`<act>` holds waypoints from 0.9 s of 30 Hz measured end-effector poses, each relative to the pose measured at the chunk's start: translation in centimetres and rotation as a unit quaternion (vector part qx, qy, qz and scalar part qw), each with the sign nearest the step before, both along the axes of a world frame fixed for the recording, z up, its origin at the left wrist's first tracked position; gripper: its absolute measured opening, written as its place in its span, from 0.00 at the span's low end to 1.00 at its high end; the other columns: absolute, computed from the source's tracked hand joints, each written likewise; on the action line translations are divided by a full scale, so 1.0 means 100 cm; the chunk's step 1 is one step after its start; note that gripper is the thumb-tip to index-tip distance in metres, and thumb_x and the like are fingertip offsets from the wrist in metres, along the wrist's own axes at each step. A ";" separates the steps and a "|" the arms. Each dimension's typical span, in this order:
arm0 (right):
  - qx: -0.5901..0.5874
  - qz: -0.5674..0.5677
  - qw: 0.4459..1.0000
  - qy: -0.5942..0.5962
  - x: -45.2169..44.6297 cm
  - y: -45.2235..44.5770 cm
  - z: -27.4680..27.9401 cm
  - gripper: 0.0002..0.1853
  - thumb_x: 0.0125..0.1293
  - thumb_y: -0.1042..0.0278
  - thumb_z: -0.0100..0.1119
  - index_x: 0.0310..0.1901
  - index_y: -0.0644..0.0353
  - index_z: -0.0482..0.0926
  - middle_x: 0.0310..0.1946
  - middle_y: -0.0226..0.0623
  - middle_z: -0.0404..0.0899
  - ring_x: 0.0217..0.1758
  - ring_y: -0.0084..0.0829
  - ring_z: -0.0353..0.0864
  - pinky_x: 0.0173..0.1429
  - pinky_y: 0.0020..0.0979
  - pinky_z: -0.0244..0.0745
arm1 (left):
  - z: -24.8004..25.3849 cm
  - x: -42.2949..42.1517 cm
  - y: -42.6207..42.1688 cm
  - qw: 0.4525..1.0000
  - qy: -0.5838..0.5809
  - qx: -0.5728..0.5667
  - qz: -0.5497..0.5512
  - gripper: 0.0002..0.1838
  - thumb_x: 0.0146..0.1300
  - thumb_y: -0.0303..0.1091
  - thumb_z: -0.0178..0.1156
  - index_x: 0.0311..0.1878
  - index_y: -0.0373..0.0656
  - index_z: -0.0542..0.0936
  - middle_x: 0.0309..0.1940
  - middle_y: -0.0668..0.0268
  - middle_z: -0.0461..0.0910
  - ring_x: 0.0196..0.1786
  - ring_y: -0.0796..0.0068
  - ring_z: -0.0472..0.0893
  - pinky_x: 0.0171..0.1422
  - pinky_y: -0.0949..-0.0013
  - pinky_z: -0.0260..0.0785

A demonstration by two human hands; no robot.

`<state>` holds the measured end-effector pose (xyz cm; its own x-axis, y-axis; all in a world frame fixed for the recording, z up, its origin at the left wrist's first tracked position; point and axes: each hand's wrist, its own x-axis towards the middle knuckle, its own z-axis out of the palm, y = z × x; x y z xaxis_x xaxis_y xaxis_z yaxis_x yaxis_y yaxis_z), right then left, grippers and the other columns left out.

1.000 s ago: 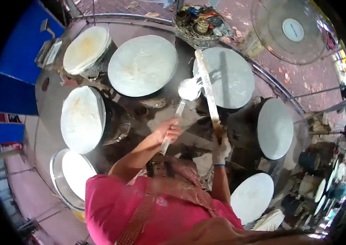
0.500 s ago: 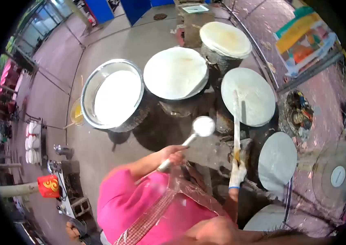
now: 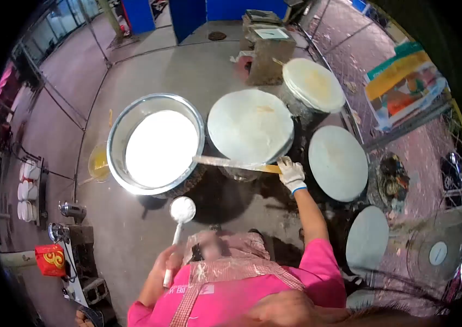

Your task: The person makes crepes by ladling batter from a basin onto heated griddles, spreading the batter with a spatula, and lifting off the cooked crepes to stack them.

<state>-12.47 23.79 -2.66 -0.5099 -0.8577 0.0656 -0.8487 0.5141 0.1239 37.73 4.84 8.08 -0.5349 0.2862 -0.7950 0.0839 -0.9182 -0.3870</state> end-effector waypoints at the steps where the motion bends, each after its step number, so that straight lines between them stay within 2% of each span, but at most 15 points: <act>1: 0.058 0.018 0.998 -0.019 -0.009 -0.016 0.009 0.31 0.53 0.61 0.54 0.61 0.50 0.62 0.56 0.40 0.67 0.43 0.40 0.78 0.50 0.40 0.69 | 0.005 -0.003 0.002 0.997 -0.036 -0.069 -0.008 0.20 0.65 0.45 0.49 0.18 0.48 0.62 0.09 0.74 0.58 0.09 0.83 0.57 0.11 0.79 0.50; 2: 0.061 0.048 0.997 -0.027 -0.017 -0.031 0.018 0.28 0.53 0.62 0.53 0.59 0.51 0.64 0.55 0.40 0.68 0.41 0.42 0.79 0.47 0.42 0.71 | 0.011 -0.005 0.004 0.987 -0.074 -0.138 -0.022 0.20 0.64 0.45 0.50 0.19 0.48 0.60 0.09 0.74 0.57 0.10 0.84 0.56 0.11 0.80 0.50; 5: 0.099 0.169 0.980 -0.028 -0.050 -0.060 0.029 0.19 0.53 0.66 0.52 0.48 0.57 0.70 0.48 0.43 0.73 0.38 0.44 0.80 0.41 0.42 0.76 | -0.016 0.012 0.015 0.970 0.100 0.071 0.210 0.22 0.63 0.47 0.50 0.18 0.47 0.59 0.10 0.75 0.57 0.10 0.85 0.57 0.12 0.80 0.52; 8: 0.194 0.256 0.944 -0.076 -0.079 -0.085 0.041 0.13 0.51 0.69 0.52 0.39 0.60 0.76 0.39 0.43 0.77 0.39 0.44 0.80 0.43 0.40 0.76 | -0.037 0.011 0.033 0.942 0.148 0.069 0.294 0.23 0.62 0.49 0.51 0.17 0.49 0.57 0.09 0.75 0.57 0.11 0.85 0.57 0.13 0.79 0.53; 9: 0.172 0.289 0.938 -0.082 -0.085 -0.096 0.053 0.08 0.49 0.70 0.53 0.30 0.60 0.78 0.34 0.43 0.78 0.39 0.42 0.80 0.42 0.39 0.76 | -0.039 0.004 0.041 0.933 0.156 0.050 0.320 0.20 0.65 0.47 0.48 0.24 0.41 0.68 0.11 0.73 0.57 0.11 0.84 0.57 0.13 0.79 0.53; 10: 0.145 0.306 0.937 -0.082 -0.096 -0.106 0.065 0.08 0.48 0.70 0.53 0.30 0.60 0.78 0.34 0.43 0.78 0.38 0.43 0.80 0.42 0.39 0.76 | -0.041 -0.008 0.054 0.917 0.154 -0.019 0.367 0.17 0.67 0.44 0.45 0.44 0.40 0.75 0.14 0.72 0.59 0.12 0.83 0.58 0.13 0.79 0.54; 12: 0.079 0.331 0.936 -0.090 -0.116 -0.136 0.093 0.08 0.47 0.70 0.53 0.29 0.60 0.79 0.34 0.44 0.78 0.38 0.43 0.79 0.43 0.39 0.75 | -0.039 -0.030 0.070 0.902 0.107 -0.013 0.418 0.21 0.65 0.48 0.47 0.25 0.39 0.69 0.12 0.73 0.59 0.10 0.83 0.56 0.13 0.78 0.52; 14: -0.009 0.331 0.937 -0.110 -0.159 -0.174 0.103 0.12 0.45 0.69 0.52 0.33 0.59 0.79 0.34 0.45 0.79 0.40 0.46 0.78 0.46 0.42 0.73 | -0.035 -0.054 0.088 0.886 0.122 -0.056 0.444 0.15 0.67 0.45 0.44 0.45 0.45 0.71 0.14 0.71 0.59 0.12 0.83 0.58 0.13 0.79 0.54; 15: -0.153 0.422 0.891 -0.072 -0.171 -0.200 0.136 0.11 0.45 0.71 0.52 0.34 0.59 0.77 0.33 0.47 0.78 0.38 0.47 0.77 0.44 0.42 0.72 | -0.035 -0.066 0.096 0.878 0.131 -0.077 0.455 0.18 0.68 0.44 0.43 0.56 0.47 0.72 0.16 0.70 0.59 0.13 0.83 0.59 0.13 0.79 0.55; 16: -0.011 0.264 0.958 -0.111 -0.176 -0.219 0.172 0.12 0.45 0.69 0.53 0.35 0.58 0.77 0.33 0.47 0.78 0.40 0.48 0.77 0.45 0.42 0.72 | -0.036 -0.076 0.103 0.876 0.135 -0.074 0.457 0.18 0.68 0.44 0.43 0.56 0.48 0.72 0.15 0.70 0.59 0.13 0.83 0.59 0.13 0.79 0.55; 18: -0.060 0.271 0.953 -0.122 -0.235 -0.266 0.197 0.13 0.44 0.65 0.54 0.35 0.55 0.77 0.34 0.46 0.78 0.40 0.47 0.77 0.43 0.42 0.72 | -0.035 -0.090 0.106 0.875 0.143 -0.070 0.457 0.18 0.68 0.44 0.43 0.56 0.48 0.72 0.15 0.70 0.60 0.13 0.83 0.59 0.13 0.79 0.55; 20: -0.103 0.184 0.970 -0.121 -0.299 -0.296 0.217 0.13 0.47 0.63 0.55 0.36 0.55 0.78 0.34 0.46 0.79 0.41 0.47 0.77 0.45 0.42 0.72 | -0.019 -0.108 0.104 0.890 0.137 -0.058 0.432 0.17 0.68 0.46 0.43 0.56 0.57 0.72 0.15 0.73 0.59 0.12 0.84 0.59 0.14 0.79 0.54; 22: -0.219 0.164 0.958 -0.090 -0.356 -0.290 0.237 0.14 0.48 0.63 0.55 0.37 0.57 0.78 0.30 0.47 0.79 0.37 0.45 0.79 0.41 0.40 0.73 | -0.014 -0.126 0.104 0.898 0.133 -0.059 0.415 0.17 0.68 0.47 0.43 0.56 0.61 0.72 0.15 0.74 0.60 0.11 0.84 0.58 0.14 0.79 0.54; 24: -0.310 0.036 0.914 -0.260 -0.402 -0.267 0.252 0.15 0.49 0.64 0.54 0.37 0.62 0.78 0.24 0.47 0.79 0.27 0.41 0.80 0.31 0.38 0.73 | -0.006 -0.144 0.098 0.894 0.112 -0.054 0.431 0.18 0.68 0.46 0.44 0.56 0.53 0.72 0.15 0.73 0.59 0.11 0.84 0.57 0.14 0.80 0.53; 27: -0.387 -0.121 0.871 -0.278 -0.461 -0.209 0.254 0.15 0.49 0.65 0.54 0.35 0.67 0.77 0.17 0.40 0.75 0.14 0.30 0.73 0.17 0.33 0.64 | -0.007 -0.158 0.088 0.890 0.122 -0.035 0.437 0.19 0.68 0.43 0.45 0.57 0.44 0.71 0.15 0.73 0.58 0.11 0.84 0.56 0.14 0.80 0.52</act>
<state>-58.62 2.91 22.75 -0.8073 -0.5296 0.2605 -0.5215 0.4336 -0.7349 21.96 13.62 7.38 -0.6885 -0.3699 -0.6238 0.6996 -0.5656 -0.4367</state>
